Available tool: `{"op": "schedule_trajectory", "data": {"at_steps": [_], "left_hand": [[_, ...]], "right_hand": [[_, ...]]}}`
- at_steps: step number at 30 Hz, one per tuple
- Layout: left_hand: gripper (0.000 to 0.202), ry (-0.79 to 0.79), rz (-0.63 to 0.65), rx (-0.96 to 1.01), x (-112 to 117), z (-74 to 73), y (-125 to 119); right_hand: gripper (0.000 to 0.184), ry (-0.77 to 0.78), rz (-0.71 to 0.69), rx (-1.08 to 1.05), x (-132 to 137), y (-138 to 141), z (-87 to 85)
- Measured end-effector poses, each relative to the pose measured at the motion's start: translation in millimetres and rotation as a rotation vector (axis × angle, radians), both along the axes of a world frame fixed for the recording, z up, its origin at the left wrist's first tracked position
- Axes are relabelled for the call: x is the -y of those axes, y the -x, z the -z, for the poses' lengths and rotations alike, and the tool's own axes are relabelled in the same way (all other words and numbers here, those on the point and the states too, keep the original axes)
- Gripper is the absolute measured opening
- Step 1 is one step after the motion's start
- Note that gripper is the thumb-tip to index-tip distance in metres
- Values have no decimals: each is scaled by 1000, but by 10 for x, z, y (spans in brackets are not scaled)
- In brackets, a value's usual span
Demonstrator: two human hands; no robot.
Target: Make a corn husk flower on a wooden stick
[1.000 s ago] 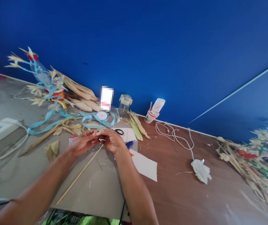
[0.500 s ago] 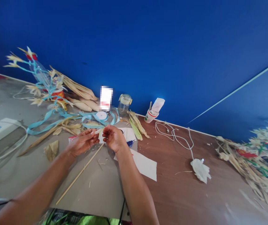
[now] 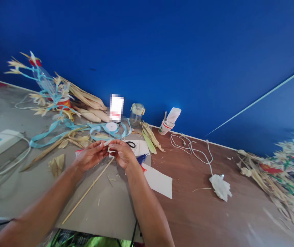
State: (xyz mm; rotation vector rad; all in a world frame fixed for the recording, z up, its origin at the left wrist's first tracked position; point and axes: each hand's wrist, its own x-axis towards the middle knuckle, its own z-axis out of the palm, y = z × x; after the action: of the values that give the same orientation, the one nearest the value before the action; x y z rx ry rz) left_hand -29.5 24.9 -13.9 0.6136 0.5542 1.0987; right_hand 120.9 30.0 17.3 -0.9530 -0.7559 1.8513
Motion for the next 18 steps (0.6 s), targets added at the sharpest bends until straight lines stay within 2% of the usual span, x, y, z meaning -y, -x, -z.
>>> {"op": "schedule_trajectory", "data": {"at_steps": [18], "left_hand": [[19, 14, -5, -15, 3, -7, -12]], "right_hand": [[18, -28, 28, -11, 0, 10, -2]]}}
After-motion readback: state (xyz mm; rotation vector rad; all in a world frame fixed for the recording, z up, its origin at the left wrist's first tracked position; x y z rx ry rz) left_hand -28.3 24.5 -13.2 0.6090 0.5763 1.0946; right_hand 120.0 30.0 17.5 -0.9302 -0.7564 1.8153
